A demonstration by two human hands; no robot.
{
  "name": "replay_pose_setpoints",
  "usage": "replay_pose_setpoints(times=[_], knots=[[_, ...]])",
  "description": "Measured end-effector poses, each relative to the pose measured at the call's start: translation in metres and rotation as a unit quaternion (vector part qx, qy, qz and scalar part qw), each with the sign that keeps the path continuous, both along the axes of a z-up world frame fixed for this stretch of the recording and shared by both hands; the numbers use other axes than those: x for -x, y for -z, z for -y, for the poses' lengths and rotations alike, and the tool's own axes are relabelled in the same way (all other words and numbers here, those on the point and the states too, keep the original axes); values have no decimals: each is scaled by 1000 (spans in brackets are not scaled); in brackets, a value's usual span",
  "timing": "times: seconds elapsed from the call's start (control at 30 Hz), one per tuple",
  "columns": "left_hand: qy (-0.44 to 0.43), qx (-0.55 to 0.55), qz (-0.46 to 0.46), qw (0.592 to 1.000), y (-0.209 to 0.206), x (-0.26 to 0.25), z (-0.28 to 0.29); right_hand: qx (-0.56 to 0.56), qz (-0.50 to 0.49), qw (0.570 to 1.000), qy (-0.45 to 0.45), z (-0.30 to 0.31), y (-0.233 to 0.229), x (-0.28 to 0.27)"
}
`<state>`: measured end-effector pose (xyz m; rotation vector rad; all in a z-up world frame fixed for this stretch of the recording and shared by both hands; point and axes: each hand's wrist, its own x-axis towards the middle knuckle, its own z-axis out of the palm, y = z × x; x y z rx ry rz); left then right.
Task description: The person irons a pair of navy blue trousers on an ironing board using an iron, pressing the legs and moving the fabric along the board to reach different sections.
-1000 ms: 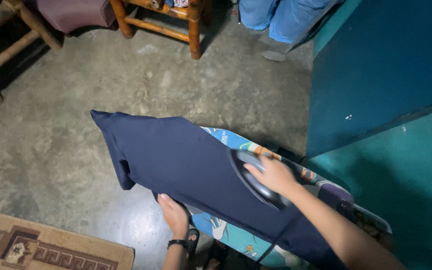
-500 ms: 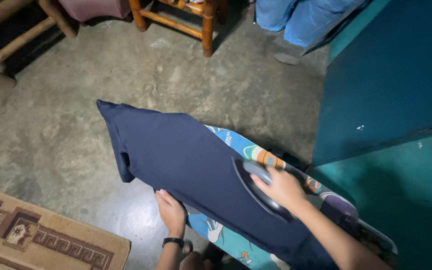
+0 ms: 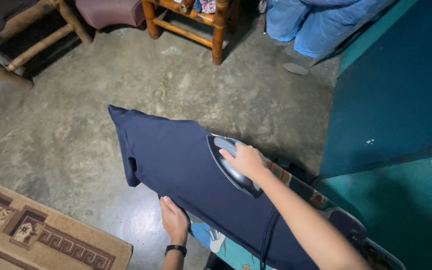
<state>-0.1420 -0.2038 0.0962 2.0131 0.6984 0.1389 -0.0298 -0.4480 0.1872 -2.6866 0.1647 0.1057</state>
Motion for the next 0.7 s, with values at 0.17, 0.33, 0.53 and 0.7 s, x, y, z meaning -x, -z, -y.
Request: replay_pose_setpoints(times=[0.17, 0.33, 0.53, 0.7], knots=[[-3, 7, -19, 1000, 6, 0, -1, -31, -10, 999, 13, 38, -17, 65], [7, 11, -1, 1000, 13, 1, -3, 34, -145, 982, 115, 94, -34, 182], [5, 0, -49, 999, 10, 2, -2, -8, -142, 973, 179, 134, -29, 265], [2, 14, -54, 998, 6, 2, 0, 64, -131, 982, 120, 106, -34, 225]])
